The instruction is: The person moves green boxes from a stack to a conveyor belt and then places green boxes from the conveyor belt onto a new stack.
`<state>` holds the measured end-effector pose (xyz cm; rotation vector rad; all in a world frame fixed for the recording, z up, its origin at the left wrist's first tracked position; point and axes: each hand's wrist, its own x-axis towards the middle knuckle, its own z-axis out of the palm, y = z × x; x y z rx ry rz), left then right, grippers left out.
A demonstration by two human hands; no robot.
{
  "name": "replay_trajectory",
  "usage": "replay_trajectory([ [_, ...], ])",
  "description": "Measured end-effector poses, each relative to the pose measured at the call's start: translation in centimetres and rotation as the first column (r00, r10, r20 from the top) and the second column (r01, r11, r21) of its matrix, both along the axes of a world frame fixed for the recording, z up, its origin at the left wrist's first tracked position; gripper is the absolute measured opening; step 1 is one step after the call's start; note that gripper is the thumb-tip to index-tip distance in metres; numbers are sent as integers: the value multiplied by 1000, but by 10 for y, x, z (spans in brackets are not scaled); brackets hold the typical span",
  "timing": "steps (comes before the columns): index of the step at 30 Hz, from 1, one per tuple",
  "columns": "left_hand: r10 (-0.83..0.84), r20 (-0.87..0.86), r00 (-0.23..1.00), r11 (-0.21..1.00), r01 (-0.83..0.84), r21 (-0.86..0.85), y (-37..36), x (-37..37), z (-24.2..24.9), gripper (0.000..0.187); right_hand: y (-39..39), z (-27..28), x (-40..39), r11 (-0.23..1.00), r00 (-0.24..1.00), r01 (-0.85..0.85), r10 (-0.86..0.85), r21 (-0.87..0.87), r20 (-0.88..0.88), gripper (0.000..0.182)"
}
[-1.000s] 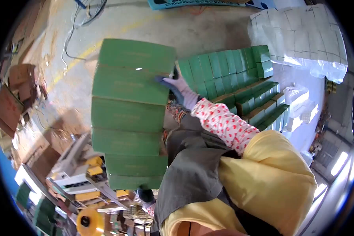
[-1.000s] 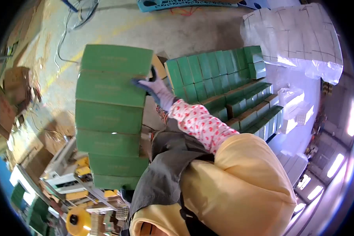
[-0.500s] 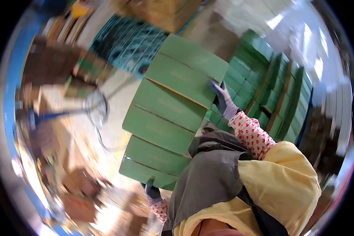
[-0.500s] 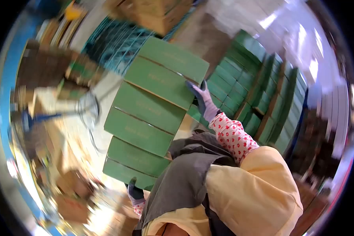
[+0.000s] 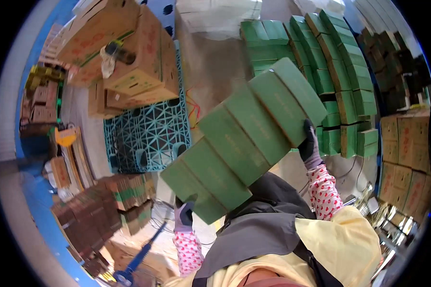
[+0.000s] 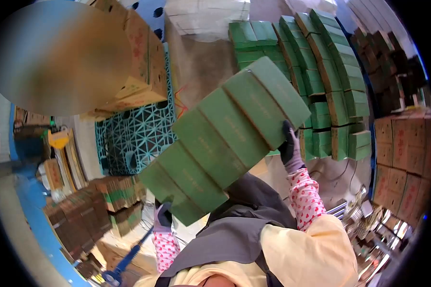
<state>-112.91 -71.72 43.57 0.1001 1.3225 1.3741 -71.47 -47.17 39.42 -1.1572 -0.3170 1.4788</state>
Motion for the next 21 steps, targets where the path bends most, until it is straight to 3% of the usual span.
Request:
replay_trajectory([
  [3,-239,-48,970,971,240,18,122,-7,9,68,25,-26,27,984,986,166,-166,62,-4,42],
  [6,-400,-9,916,916,400,4,218,-9,-26,69,63,-43,51,962,962,269,-266,43,-63,43],
  [7,-448,-38,893,894,448,8,253,-11,-39,69,79,-38,45,946,946,324,-325,12,14,45],
  [10,-572,-47,819,819,573,18,368,-1,-65,68,138,-96,70,948,946,315,-311,35,-93,47],
  [11,-607,-26,795,794,607,28,417,3,-80,67,174,-111,71,932,933,359,-357,49,-55,47],
  [14,-625,8,781,781,625,-18,516,7,-154,67,259,-163,88,932,923,363,-355,24,-145,47],
  [15,-640,36,768,768,640,4,548,13,-181,68,284,-183,89,903,902,430,-430,17,-30,49],
  [18,-679,9,734,732,677,-78,626,33,-259,69,353,-259,119,910,910,413,-414,-36,-24,51],
  [20,-656,81,750,740,661,-122,659,39,-307,68,394,-295,129,930,926,358,-365,-77,-94,52],
  [21,-622,30,782,773,620,-134,674,51,-332,65,410,-326,140,932,932,348,-355,-97,-74,52],
])
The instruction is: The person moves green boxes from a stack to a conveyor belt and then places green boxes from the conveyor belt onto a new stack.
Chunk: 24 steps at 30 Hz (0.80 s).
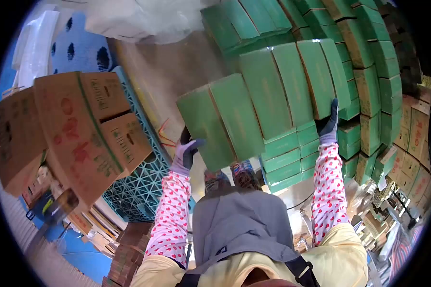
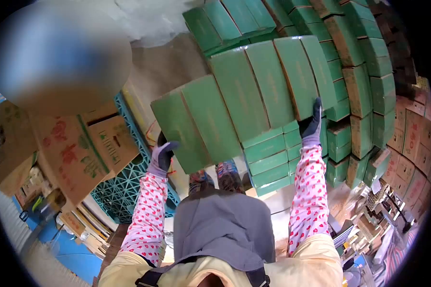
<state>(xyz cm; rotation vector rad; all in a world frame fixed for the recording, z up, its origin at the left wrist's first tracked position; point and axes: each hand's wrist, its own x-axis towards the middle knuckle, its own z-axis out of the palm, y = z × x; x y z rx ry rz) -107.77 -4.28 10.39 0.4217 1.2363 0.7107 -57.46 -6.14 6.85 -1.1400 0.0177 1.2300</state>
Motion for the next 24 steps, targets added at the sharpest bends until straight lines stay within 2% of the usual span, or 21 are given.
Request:
replay_trajectory([
  [3,15,39,999,999,-13,-38,37,12,-90,60,54,-82,18,999,992,16,-13,-29,128,54],
  [4,60,57,997,996,-55,-71,48,21,-111,56,70,-97,20,998,999,-20,22,-59,33,52],
  [7,77,11,997,996,-76,-43,61,22,-177,53,99,-153,18,994,991,-21,35,-105,131,51],
  [8,141,77,987,989,-137,-56,66,21,-206,51,109,-166,14,990,993,-28,43,-140,108,49],
  [9,143,69,987,988,-139,-67,67,20,-228,51,118,-178,10,985,995,-32,48,-172,87,47],
  [10,145,65,987,987,-140,-76,75,26,-231,50,119,-201,19,965,995,-55,75,-258,68,45],
  [12,173,123,977,984,-167,-59,77,30,-245,49,114,-220,29,956,994,-91,106,-278,37,45],
  [13,151,125,981,987,-143,-76,74,27,-245,50,111,-218,30,952,992,-113,124,-284,21,44],
  [14,127,128,984,989,-115,-96,73,22,-244,51,110,-216,26,949,986,-77,118,-306,120,42],
  [17,136,72,988,986,-127,-110,70,23,-229,54,109,-218,29,955,989,-135,145,-266,18,42],
  [19,194,51,980,977,-189,-95,70,27,-226,55,112,-218,27,943,993,-110,118,-315,6,43],
  [21,181,65,981,976,-171,-135,69,20,-224,57,110,-214,20,938,990,-133,137,-320,-9,43],
  [22,163,67,984,979,-153,-132,70,19,-224,57,109,-213,17,934,978,-169,199,-315,65,44],
  [24,136,65,989,983,-126,-135,75,17,-225,57,114,-212,17,903,972,-171,219,-395,80,47],
])
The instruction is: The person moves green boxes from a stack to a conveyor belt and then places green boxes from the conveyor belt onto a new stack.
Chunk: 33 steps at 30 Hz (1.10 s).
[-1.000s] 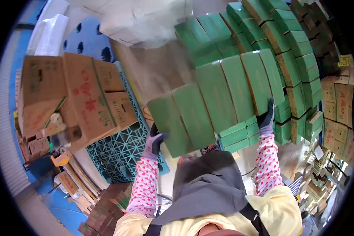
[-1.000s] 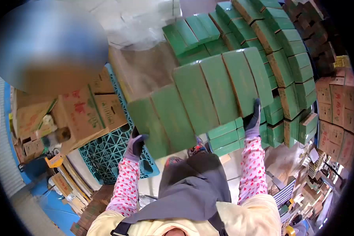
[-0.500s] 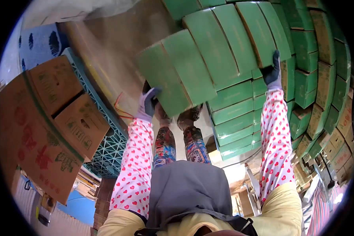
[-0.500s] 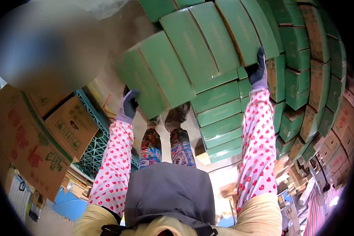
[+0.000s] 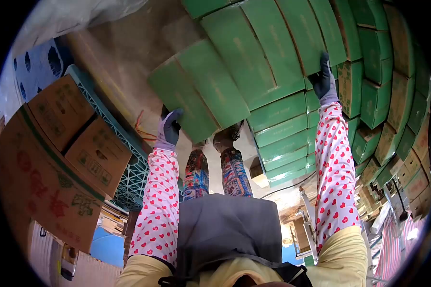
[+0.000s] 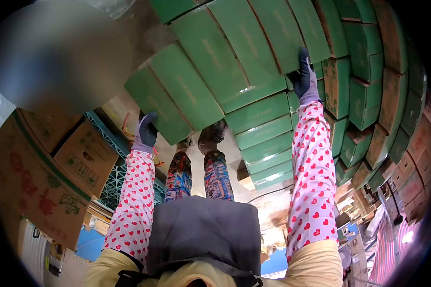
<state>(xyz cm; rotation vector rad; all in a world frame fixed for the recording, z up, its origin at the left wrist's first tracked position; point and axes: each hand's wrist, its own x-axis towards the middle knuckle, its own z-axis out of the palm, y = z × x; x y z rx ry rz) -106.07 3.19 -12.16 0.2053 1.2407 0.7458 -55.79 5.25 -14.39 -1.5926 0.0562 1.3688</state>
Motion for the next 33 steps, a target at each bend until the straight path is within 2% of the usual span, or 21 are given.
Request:
replay_trajectory([
  [3,1,-81,997,997,-6,-71,-11,-4,9,59,1,14,-6,972,988,-48,80,-228,134,63],
  [5,-7,-212,977,992,-21,-127,-15,0,36,60,-10,25,-17,966,967,23,43,-256,250,68],
  [8,16,-224,974,962,-76,-262,-53,-43,44,54,-72,40,-61,993,980,101,-90,-54,176,47],
  [9,34,-300,953,965,-110,-239,-62,-43,70,46,-96,47,-84,995,976,-63,78,-79,202,56],
  [10,-9,-229,973,993,-18,-116,-68,-33,102,41,-133,39,-112,927,875,-223,326,-301,357,44],
  [11,-12,-125,992,975,-16,-220,-85,-63,104,35,-158,75,-152,962,921,-180,239,-206,308,54],
  [12,-33,-130,991,973,2,-230,-92,-62,132,33,-182,115,-169,910,866,-360,408,-204,290,60],
  [13,-19,-93,996,978,0,-207,-112,-91,140,40,-225,110,-188,956,951,-277,287,-95,115,65],
  [14,-150,-112,982,962,119,-244,-107,-64,186,45,-260,131,-195,903,898,-342,396,-259,194,64],
  [16,-236,27,971,916,232,-327,-118,-78,202,52,-336,175,-197,909,960,-136,219,-394,173,61],
  [17,-228,46,973,913,230,-336,-124,-74,206,54,-376,186,-196,934,990,123,-91,-336,108,60],
  [18,-287,-2,958,920,275,-280,-125,-64,212,56,-417,195,-190,814,867,445,-496,-372,-47,55],
  [20,-328,7,945,924,322,-208,-144,-38,217,59,-518,231,-158,596,656,682,-755,-425,-5,50],
  [21,-332,47,942,916,334,-220,-154,-36,225,59,-568,255,-154,507,546,813,-834,-287,76,53],
  [22,-329,82,941,913,339,-226,-164,-34,231,60,-626,262,-156,529,534,845,-832,-73,147,68],
  [23,-297,154,942,905,329,-269,-177,-27,232,60,-671,268,-140,369,385,923,-900,-112,203,60],
  [24,-268,229,936,898,328,-292,-200,-29,249,61,-768,263,-139,444,442,892,-896,85,39,52],
  [26,-276,300,913,885,363,-291,-233,-27,271,62,-801,339,-101,262,331,903,-930,342,-162,27],
  [27,-308,317,897,890,389,-238,-252,-16,280,62,-792,387,-74,75,52,994,-963,78,264,23],
  [30,-307,253,917,914,359,-191,-303,29,299,64,-910,384,22,-90,-105,988,-987,127,120,50],
  [33,-279,220,935,940,313,-135,-358,59,296,65,-953,400,107,-240,-252,962,-964,131,88,97],
])
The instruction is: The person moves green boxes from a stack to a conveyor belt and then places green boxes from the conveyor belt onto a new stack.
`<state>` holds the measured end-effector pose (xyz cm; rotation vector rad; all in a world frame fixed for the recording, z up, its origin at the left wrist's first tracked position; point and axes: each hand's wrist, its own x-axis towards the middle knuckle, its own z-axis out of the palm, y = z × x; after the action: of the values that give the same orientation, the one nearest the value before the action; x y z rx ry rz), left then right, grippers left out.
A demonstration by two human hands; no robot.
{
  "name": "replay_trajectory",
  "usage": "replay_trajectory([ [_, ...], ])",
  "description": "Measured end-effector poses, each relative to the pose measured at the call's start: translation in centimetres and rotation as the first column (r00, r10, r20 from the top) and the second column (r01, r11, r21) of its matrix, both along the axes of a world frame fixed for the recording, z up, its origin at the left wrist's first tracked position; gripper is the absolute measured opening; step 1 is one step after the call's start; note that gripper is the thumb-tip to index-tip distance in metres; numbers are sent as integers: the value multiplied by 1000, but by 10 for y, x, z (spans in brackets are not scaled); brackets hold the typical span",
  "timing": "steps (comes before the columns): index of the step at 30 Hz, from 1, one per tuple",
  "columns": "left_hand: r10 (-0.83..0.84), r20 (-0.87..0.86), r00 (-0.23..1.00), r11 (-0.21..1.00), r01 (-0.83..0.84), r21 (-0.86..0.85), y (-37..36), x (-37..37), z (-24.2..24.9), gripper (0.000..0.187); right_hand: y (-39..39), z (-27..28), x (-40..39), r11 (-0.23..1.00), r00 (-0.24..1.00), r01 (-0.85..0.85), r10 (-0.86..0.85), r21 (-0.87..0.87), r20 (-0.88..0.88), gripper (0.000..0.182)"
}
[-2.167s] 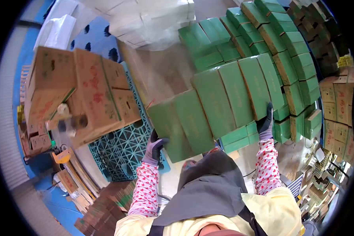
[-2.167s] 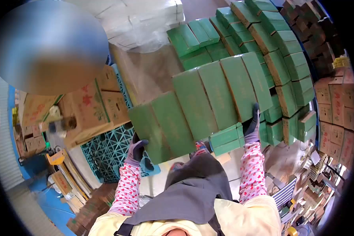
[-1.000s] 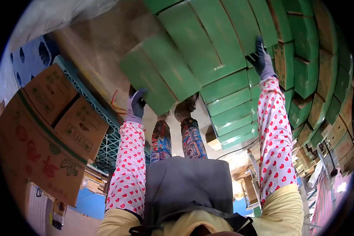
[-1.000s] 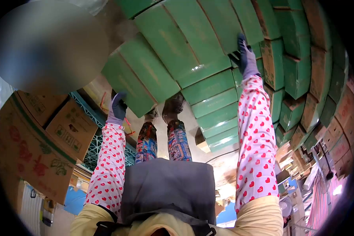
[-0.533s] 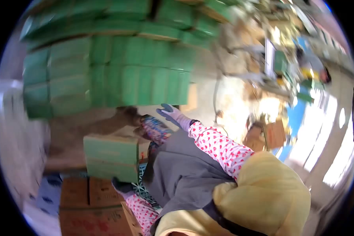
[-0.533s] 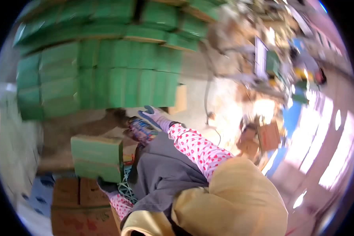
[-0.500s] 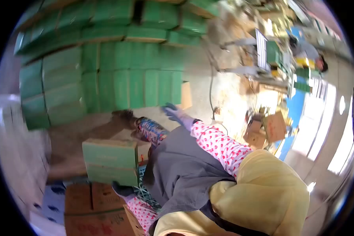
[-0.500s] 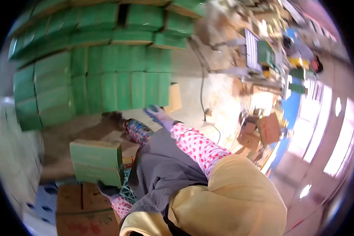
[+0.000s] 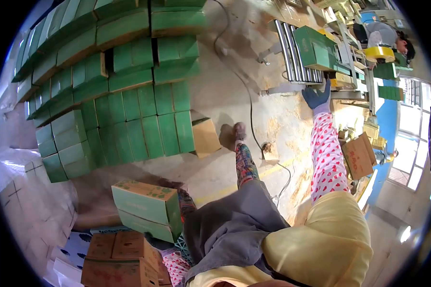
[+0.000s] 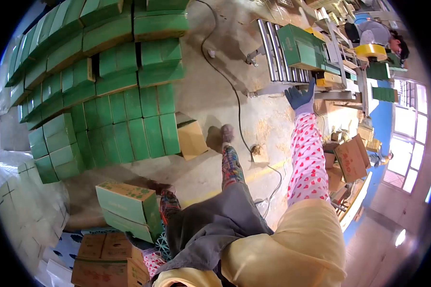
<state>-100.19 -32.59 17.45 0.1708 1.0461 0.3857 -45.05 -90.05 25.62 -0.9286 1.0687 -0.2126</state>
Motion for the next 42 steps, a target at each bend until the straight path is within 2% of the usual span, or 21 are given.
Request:
replay_trajectory([
  [5,58,75,995,998,-56,-33,-117,85,20,64,-29,-12,85,951,987,-152,161,269,-12,93],
  [8,246,-3,969,965,-245,-93,-167,83,-8,66,-25,-19,105,870,958,-247,287,427,-30,86],
  [9,172,4,985,985,-172,-31,-184,106,2,68,-12,-16,108,911,950,-245,293,333,-103,82],
  [12,153,74,985,988,-154,1,-207,119,2,66,-7,-36,124,782,861,-490,502,384,77,74],
  [13,374,174,911,920,-341,-195,-206,108,-16,55,-9,-38,130,787,869,-460,494,411,27,72],
  [14,363,77,928,931,-359,-62,-204,129,-4,52,-12,-37,129,823,898,-374,436,428,-54,70],
  [16,418,-69,906,907,-411,96,-171,117,-36,49,133,36,88,996,967,53,-33,73,-253,72],
  [17,464,-139,875,886,-453,102,-152,111,-48,46,105,-2,74,827,914,-403,345,-393,-211,69],
  [19,473,-149,868,881,-460,115,-102,115,-80,40,93,-28,51,582,699,-670,703,-460,-129,60],
  [20,467,-88,880,882,-456,121,-73,107,-98,37,110,-28,37,714,710,-694,700,-92,77,54],
  [21,434,-119,893,896,-413,164,-41,110,-109,35,136,-30,18,646,632,-741,763,-185,137,45],
  [24,390,-188,901,898,-327,293,59,133,-131,31,208,-64,11,376,397,-916,902,144,169,42],
  [26,331,32,943,895,-325,306,115,122,-197,37,346,-73,-7,159,197,-959,969,-237,-149,40],
  [27,337,18,941,891,-325,317,140,130,-205,44,420,-77,-15,-32,29,-935,986,-354,-166,42],
  [31,320,28,947,906,-314,284,210,138,-257,50,633,-168,7,-340,-323,-895,940,-287,-106,54],
  [33,143,-77,987,873,-89,479,219,130,-302,53,711,-203,17,-515,-494,-811,857,-276,-149,66],
  [35,206,-98,974,974,-195,111,230,130,-322,57,774,-266,38,-688,-656,-690,726,-223,-208,77],
  [36,172,-167,971,974,-143,174,230,134,-322,57,797,-291,38,-789,-753,-572,613,-223,-239,81],
  [37,140,-236,962,969,-84,232,229,139,-322,58,813,-353,66,-858,-777,-427,509,-285,-370,89],
  [40,159,-295,942,933,-46,357,231,151,-341,62,845,-372,23,-903,-538,92,309,-419,-784,100],
  [42,136,-277,951,953,-50,299,234,149,-380,64,835,-377,12,-865,-545,11,415,-501,-728,110],
])
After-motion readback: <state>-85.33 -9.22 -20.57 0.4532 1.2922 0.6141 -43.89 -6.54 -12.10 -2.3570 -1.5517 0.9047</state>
